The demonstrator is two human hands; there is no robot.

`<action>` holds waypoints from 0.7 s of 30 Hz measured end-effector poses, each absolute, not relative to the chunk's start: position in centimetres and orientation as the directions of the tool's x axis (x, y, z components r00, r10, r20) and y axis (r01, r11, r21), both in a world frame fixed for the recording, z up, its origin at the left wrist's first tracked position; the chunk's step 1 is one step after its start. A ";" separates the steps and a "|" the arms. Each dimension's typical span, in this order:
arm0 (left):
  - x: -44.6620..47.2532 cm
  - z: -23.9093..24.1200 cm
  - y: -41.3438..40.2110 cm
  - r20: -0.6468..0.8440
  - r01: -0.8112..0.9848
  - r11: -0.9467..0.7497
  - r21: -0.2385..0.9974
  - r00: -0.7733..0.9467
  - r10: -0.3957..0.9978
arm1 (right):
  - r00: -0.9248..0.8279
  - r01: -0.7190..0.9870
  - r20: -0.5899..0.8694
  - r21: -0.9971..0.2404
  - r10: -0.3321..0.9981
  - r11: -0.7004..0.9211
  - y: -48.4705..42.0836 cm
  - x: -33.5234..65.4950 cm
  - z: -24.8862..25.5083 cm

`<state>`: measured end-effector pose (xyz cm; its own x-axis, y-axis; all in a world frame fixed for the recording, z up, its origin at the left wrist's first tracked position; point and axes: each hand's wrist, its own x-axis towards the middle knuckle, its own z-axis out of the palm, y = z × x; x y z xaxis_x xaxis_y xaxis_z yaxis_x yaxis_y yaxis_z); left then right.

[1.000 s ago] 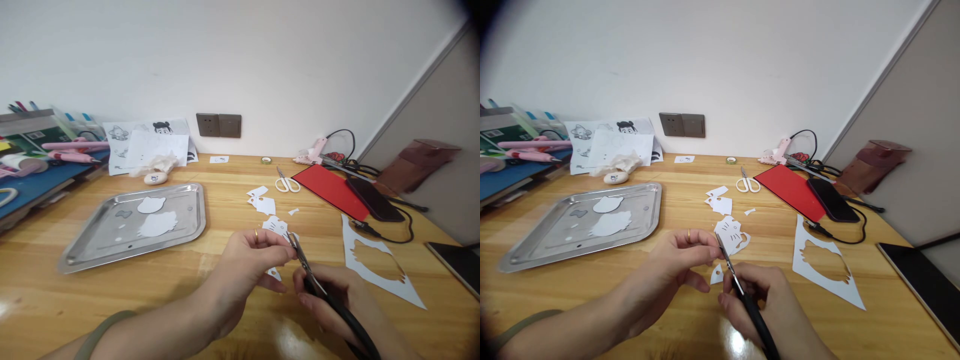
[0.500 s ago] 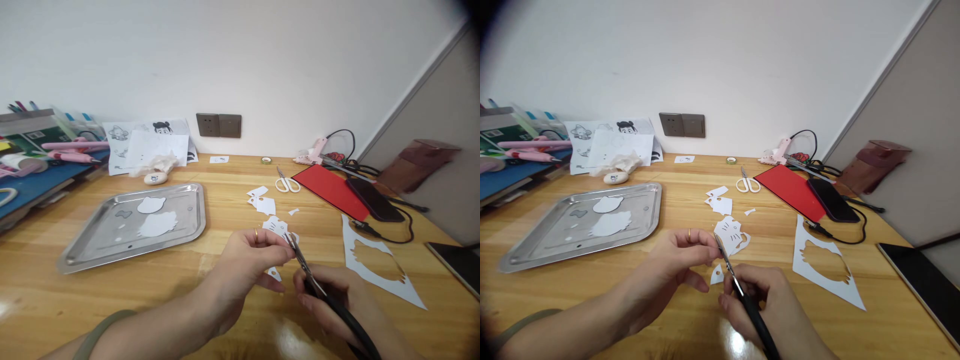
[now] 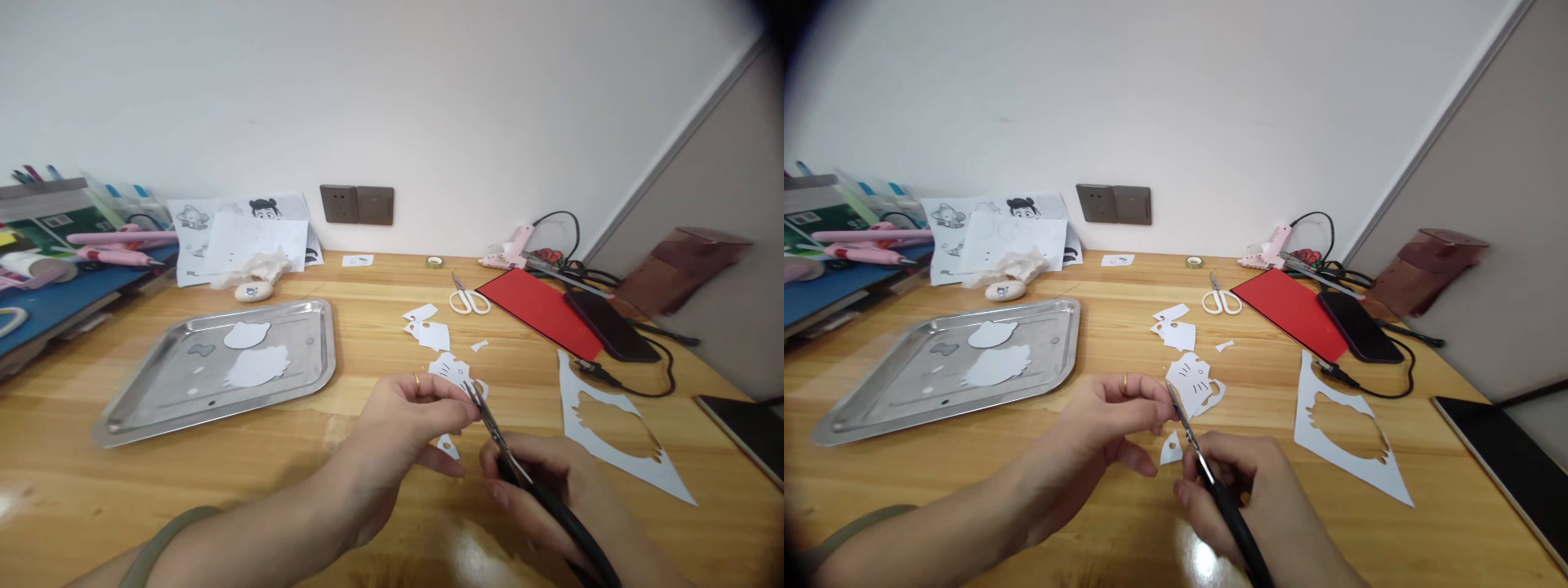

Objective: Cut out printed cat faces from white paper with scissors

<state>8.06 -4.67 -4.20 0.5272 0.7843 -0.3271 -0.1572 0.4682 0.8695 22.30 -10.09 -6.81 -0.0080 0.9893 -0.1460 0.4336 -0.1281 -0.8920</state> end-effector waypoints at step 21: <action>8.1 -3.9 -4.9 -0.362 -0.148 0.479 0.865 0.476 0.801 | 0.005 0.370 -0.171 -0.915 0.985 -0.161 -10.0 22.2 -6.3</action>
<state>8.12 -4.86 -3.94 0.4760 0.8014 -0.3622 -0.1483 0.4791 0.8651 22.22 -9.98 -6.34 0.0050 0.9852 -0.1711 0.3696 -0.1608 -0.9152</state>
